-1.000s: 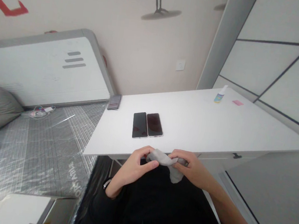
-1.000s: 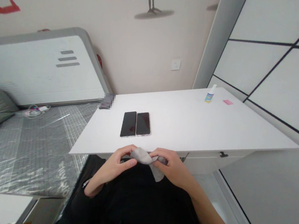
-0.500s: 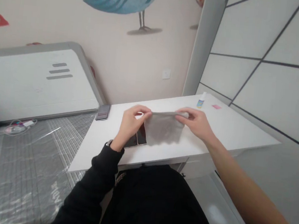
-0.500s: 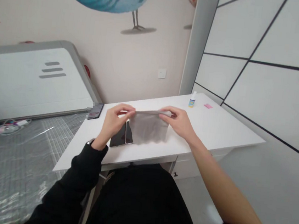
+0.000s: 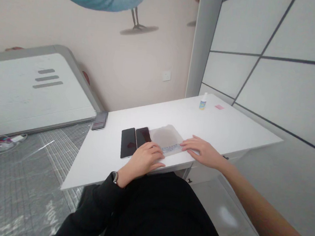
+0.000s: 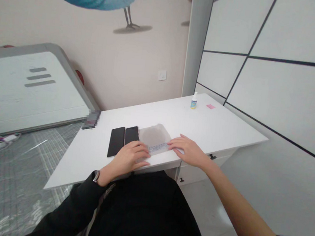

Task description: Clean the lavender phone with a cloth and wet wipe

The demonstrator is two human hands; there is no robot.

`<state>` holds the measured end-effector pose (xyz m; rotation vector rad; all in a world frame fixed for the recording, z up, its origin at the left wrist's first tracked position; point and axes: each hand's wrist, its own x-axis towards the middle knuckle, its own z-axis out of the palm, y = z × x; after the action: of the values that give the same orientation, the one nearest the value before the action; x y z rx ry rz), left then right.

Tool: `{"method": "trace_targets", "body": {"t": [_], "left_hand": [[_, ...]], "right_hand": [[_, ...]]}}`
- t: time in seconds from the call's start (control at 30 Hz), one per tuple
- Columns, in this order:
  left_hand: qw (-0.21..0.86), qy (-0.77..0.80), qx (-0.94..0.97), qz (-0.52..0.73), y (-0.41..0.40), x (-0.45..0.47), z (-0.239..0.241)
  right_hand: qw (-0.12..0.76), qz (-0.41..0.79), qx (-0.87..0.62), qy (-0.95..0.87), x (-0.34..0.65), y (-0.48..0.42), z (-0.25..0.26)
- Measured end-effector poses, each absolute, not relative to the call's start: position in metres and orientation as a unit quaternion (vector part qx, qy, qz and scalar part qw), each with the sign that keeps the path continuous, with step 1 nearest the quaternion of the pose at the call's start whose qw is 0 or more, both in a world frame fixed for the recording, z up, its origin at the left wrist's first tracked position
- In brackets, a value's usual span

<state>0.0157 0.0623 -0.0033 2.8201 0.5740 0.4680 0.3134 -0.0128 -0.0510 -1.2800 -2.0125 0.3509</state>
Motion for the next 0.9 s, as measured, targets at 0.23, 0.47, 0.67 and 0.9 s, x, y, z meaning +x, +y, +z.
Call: {"method": "trace_targets", "body": {"t": [0.23, 0.47, 0.67, 0.9], "left_hand": [[0.016, 0.295, 0.95, 0.097, 0.086, 0.029, -0.005], [-0.022, 0.326, 0.945, 0.027, 0.108, 0.042, -0.019], [0.0, 0.327, 0.945, 0.003, 0.118, 0.048, -0.019], [0.028, 0.334, 0.942, -0.015, 0.126, 0.046, -0.018]], "right_hand": [[0.301, 0.082, -0.533, -0.787, 0.307, 0.038, -0.046], [0.177, 0.035, -0.578, -0.796, 0.305, 0.085, -0.069], [0.13, 0.01, -0.607, -0.784, 0.327, 0.088, -0.071], [0.162, -0.007, -0.64, -0.751, 0.327, 0.088, -0.082]]}}
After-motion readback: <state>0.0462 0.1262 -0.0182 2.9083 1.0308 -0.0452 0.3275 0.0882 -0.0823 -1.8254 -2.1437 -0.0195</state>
